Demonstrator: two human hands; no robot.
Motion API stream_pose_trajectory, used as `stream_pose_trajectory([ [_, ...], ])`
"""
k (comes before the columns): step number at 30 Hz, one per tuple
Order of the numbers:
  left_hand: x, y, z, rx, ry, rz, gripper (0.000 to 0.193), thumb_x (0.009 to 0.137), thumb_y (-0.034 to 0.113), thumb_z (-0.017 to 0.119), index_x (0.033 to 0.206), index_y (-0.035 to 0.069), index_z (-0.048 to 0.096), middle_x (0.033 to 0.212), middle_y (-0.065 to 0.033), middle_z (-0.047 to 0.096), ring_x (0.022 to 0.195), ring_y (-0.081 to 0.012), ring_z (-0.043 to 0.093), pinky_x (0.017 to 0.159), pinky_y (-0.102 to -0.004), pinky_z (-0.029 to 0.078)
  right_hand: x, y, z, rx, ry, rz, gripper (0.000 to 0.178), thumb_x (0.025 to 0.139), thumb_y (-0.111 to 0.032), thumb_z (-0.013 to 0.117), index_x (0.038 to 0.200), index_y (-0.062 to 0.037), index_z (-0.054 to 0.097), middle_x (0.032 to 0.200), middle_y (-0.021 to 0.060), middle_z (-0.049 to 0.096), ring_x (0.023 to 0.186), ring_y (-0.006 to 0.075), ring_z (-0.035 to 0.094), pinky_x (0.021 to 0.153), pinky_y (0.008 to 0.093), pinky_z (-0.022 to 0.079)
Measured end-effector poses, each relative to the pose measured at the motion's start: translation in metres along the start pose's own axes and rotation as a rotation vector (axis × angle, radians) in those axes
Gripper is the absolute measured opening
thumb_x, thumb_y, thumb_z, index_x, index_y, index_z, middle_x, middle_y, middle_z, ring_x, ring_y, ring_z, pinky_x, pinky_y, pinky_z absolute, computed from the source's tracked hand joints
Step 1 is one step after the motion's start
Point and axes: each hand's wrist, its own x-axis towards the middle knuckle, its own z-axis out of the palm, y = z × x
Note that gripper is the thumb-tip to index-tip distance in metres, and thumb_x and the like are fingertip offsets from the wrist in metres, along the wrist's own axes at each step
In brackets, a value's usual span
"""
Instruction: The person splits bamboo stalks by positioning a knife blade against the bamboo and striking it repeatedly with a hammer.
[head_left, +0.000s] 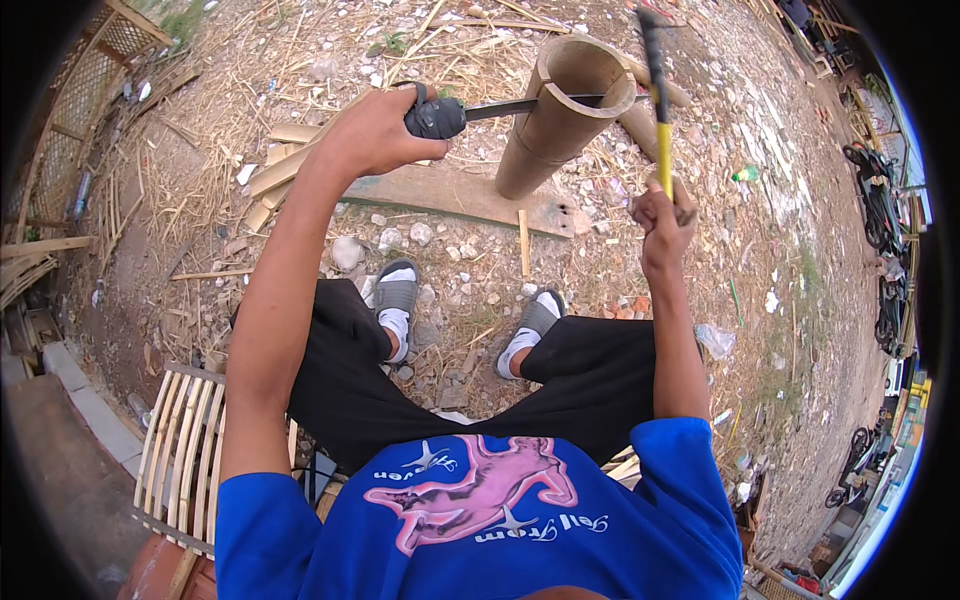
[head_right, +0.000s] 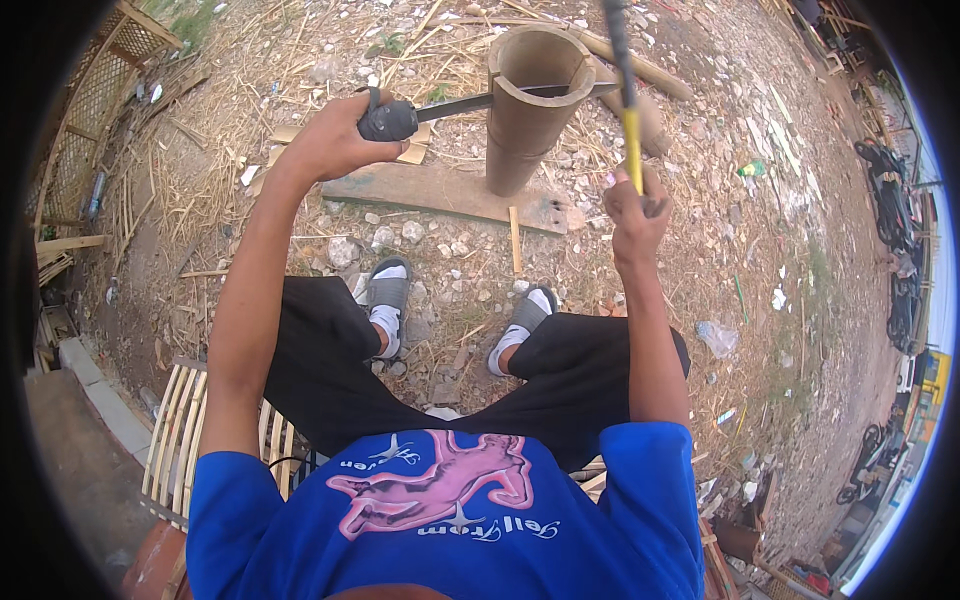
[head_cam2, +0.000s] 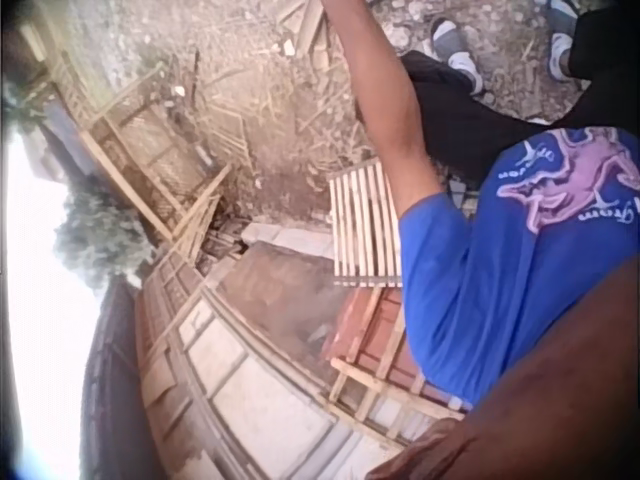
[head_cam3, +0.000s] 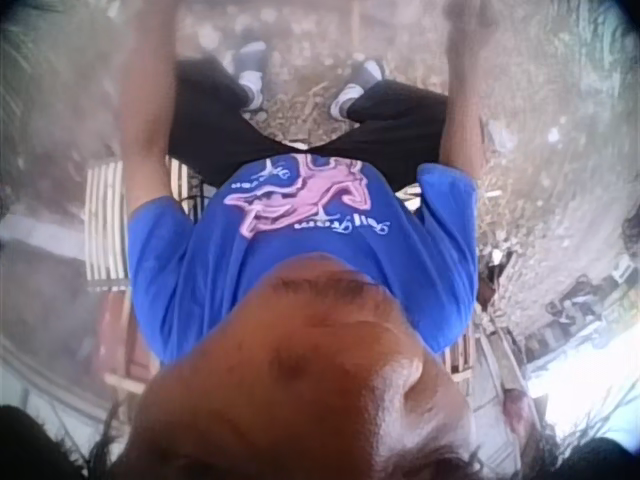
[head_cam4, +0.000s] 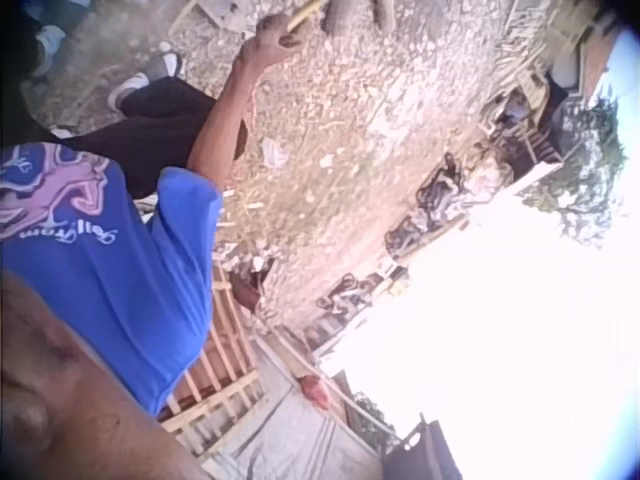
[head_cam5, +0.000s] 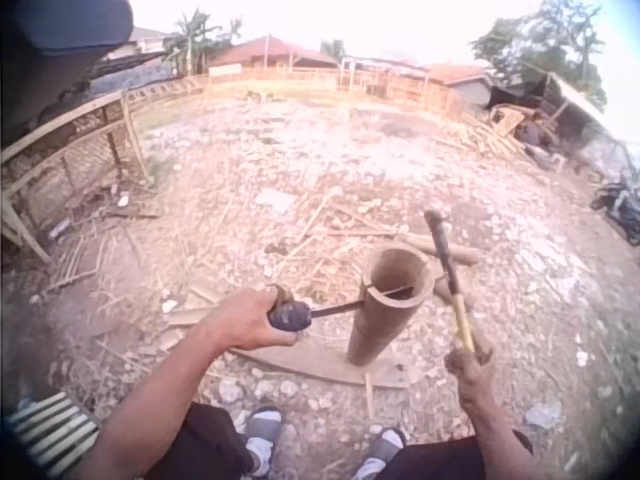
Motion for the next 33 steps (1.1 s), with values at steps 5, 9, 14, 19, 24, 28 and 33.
stream_pose_trajectory([
  [5, -0.006, 0.013, -0.015, -0.016, -0.042, 0.003, 0.064, 0.066, 0.040, 0.075, 0.117, 0.004, 0.063, 0.092, -0.0184, 0.069, 0.084, -0.0312, 0.067, 0.076, -0.0393, 0.051, -0.012, -0.032, 0.012, 0.106, 0.082, 0.179, 0.014, 0.091, -0.013, 0.062, 0.089, 0.0001, 0.057, 0.060, -0.0053, 0.038, 0.052, 0.0035, 0.034, 0.046, 0.0206, 0.025],
  [9, -0.014, 0.014, -0.012, -0.003, -0.050, -0.002, 0.063, 0.066, 0.039, 0.075, 0.116, 0.003, 0.064, 0.088, -0.0181, 0.069, 0.079, -0.0306, 0.067, 0.073, -0.0396, 0.052, -0.026, -0.108, 0.037, 0.141, 0.097, -0.190, 0.018, 0.092, -0.015, 0.054, 0.094, 0.0031, 0.054, 0.061, -0.0036, 0.037, 0.052, 0.0049, 0.033, 0.053, 0.0217, 0.032],
  [14, -0.018, 0.011, -0.006, -0.036, -0.066, 0.032, 0.060, 0.066, 0.037, 0.076, 0.112, 0.001, 0.064, 0.085, -0.0175, 0.069, 0.074, -0.0291, 0.067, 0.069, -0.0382, 0.052, -0.079, -0.090, 0.079, 0.121, -0.128, -0.381, 0.021, 0.091, -0.016, 0.052, 0.098, 0.0039, 0.055, 0.066, -0.0008, 0.045, 0.057, 0.0067, 0.040, 0.060, 0.0246, 0.037],
  [19, -0.020, -0.002, 0.017, -0.007, -0.061, 0.056, 0.055, 0.066, 0.035, 0.077, 0.105, -0.001, 0.064, 0.084, -0.0165, 0.068, 0.071, -0.0252, 0.067, 0.064, -0.0356, 0.052, -0.105, -0.056, 0.092, -0.180, -0.158, 0.098, 0.016, 0.090, -0.015, 0.062, 0.091, 0.0004, 0.059, 0.071, -0.0008, 0.050, 0.058, 0.0055, 0.042, 0.055, 0.0228, 0.034],
  [24, -0.033, -0.016, -0.007, -0.025, -0.076, 0.007, 0.053, 0.067, 0.035, 0.076, 0.102, -0.001, 0.064, 0.082, -0.0159, 0.068, 0.069, -0.0243, 0.067, 0.061, -0.0354, 0.053, -0.083, -0.183, 0.109, 0.219, 0.001, -0.630, 0.020, 0.091, -0.016, 0.046, 0.097, 0.0021, 0.053, 0.060, -0.0045, 0.039, 0.050, 0.0043, 0.030, 0.078, 0.0361, 0.042],
  [28, -0.039, -0.011, -0.013, -0.065, -0.087, -0.019, 0.052, 0.067, 0.035, 0.076, 0.102, -0.001, 0.064, 0.082, -0.0162, 0.068, 0.070, -0.0242, 0.068, 0.062, -0.0361, 0.053, -0.122, -0.064, 0.097, 0.237, 0.028, -0.757, 0.016, 0.088, -0.016, 0.047, 0.094, -0.0018, 0.052, 0.059, -0.0041, 0.038, 0.052, 0.0066, 0.034, 0.077, 0.0364, 0.041],
  [33, -0.032, -0.013, -0.023, 0.013, -0.033, 0.043, 0.049, 0.068, 0.035, 0.076, 0.098, -0.001, 0.064, 0.079, -0.0166, 0.068, 0.068, -0.0265, 0.068, 0.062, -0.0366, 0.053, -0.121, -0.046, 0.100, -0.158, -0.167, 0.143, 0.018, 0.091, -0.017, 0.061, 0.098, 0.0003, 0.063, 0.066, -0.0046, 0.048, 0.055, 0.0037, 0.041, 0.049, 0.0207, 0.031],
])
